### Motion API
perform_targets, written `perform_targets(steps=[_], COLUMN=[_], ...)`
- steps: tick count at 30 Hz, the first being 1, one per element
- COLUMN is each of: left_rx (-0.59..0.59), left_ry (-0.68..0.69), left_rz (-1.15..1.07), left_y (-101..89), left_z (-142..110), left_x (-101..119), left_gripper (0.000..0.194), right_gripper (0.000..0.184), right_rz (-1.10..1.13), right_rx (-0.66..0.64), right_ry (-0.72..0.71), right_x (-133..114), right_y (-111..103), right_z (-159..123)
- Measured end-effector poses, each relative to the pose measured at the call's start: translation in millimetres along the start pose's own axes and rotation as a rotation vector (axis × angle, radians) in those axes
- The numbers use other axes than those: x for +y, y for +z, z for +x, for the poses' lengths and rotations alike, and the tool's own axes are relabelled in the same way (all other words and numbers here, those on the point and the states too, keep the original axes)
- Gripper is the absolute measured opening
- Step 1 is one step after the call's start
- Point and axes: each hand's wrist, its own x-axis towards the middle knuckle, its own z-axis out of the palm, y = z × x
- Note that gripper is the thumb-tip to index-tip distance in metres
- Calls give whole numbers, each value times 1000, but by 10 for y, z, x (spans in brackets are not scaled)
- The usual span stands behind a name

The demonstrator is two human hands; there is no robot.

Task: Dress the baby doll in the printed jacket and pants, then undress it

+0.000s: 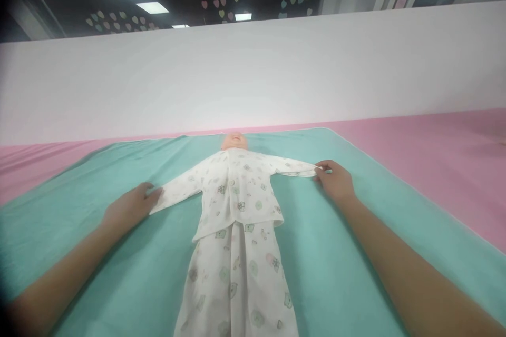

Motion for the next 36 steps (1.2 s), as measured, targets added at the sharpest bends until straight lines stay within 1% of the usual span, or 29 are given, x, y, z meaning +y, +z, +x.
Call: perform_targets(steps=[2, 5, 8, 11, 14, 16, 19, 22, 25, 27, 29, 32, 34, 36], left_rx=[-34, -13, 64, 168, 271, 303, 264, 205, 117, 101, 181, 348, 381, 346], left_ry=[-22, 25, 70, 40, -19, -21, -55, -92, -28, 22, 92, 250, 355, 442], left_rz=[-31, -136, -245, -309, -351, -338, -277, -204, -78, -15, 16, 5, -29, -45], left_y=[-16, -4, 10, -22, -68, -72, -31, 31, 78, 98, 113, 140, 174, 224], left_z=[6, -4, -39, -76, -76, -50, 17, 79, 95, 73, 32, -35, -70, -91], left_x=[-25, -8, 59, 101, 65, 11, -64, -96, -95, -82, -58, 19, 99, 183], left_gripper=[59, 48, 41, 36, 32, 31, 29, 30, 33, 33, 33, 35, 37, 43], right_gripper=[24, 20, 19, 20, 23, 23, 22, 24, 26, 27, 27, 28, 30, 36], right_rz=[75, 97, 126, 124, 17, -88, -197, -254, -282, -291, -310, -347, -383, -426], right_rx=[-4, -23, -36, -34, -35, -32, -22, -16, -31, -40, -40, -19, 21, 44], right_ry=[36, 66, 74, 57, 18, -32, -95, -120, -138, -151, -163, -220, -294, -383], right_x=[-1, 6, 22, 29, 30, 40, 74, 106, 109, 103, 102, 107, 90, 40], right_y=[4, 21, 37, 40, 37, 42, 68, 102, 125, 135, 144, 163, 182, 210], right_z=[-5, -1, 13, 17, 16, 25, 55, 80, 77, 68, 62, 47, 13, -51])
